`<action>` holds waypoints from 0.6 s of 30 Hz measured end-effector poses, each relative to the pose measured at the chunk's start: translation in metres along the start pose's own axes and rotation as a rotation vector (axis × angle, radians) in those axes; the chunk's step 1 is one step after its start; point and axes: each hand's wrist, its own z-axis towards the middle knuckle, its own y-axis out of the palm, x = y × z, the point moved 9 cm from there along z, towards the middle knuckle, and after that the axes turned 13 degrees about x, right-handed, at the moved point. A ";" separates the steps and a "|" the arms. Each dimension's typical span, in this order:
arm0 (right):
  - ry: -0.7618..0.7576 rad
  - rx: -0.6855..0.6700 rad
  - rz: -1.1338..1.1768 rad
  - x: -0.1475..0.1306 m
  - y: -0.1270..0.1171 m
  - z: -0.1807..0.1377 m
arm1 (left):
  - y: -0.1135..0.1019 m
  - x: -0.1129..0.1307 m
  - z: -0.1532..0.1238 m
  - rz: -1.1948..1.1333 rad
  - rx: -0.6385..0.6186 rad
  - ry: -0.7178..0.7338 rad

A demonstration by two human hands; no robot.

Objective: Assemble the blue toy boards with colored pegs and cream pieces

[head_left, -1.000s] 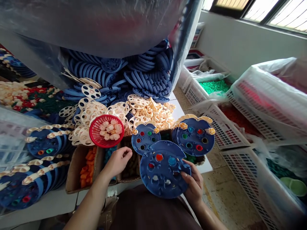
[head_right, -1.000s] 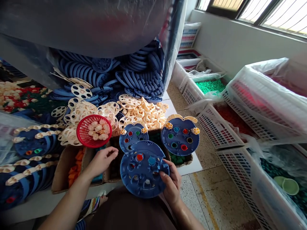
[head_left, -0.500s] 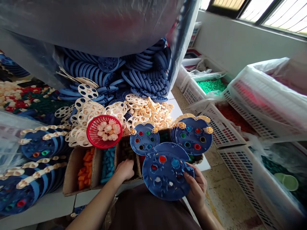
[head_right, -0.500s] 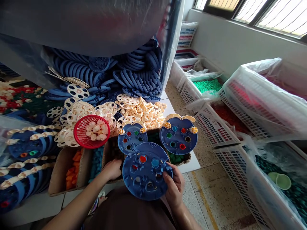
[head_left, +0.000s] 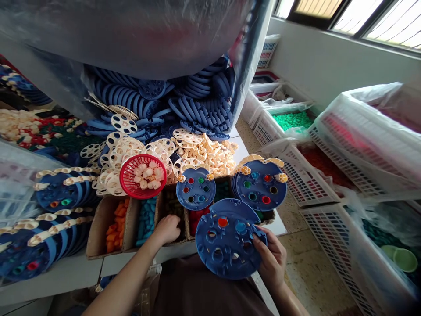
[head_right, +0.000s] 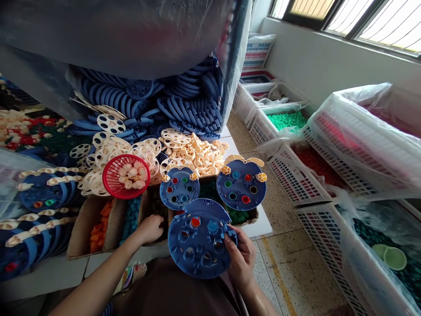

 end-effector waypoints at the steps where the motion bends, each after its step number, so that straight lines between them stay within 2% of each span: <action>1: 0.008 -0.001 0.003 0.004 0.000 -0.003 | -0.008 -0.001 -0.001 -0.028 0.035 0.007; 5: 0.027 0.011 -0.022 0.013 0.001 -0.017 | -0.034 0.001 -0.012 -0.151 0.154 0.031; 8: 0.024 0.070 -0.086 0.012 -0.011 -0.026 | -0.040 0.017 -0.022 -0.232 0.177 0.078; 14: 0.011 0.227 -0.272 0.002 -0.058 -0.050 | -0.034 0.074 -0.022 -0.220 0.125 0.259; 18: 0.073 0.329 -0.234 -0.004 -0.067 -0.064 | -0.014 0.104 -0.013 -0.075 0.010 0.351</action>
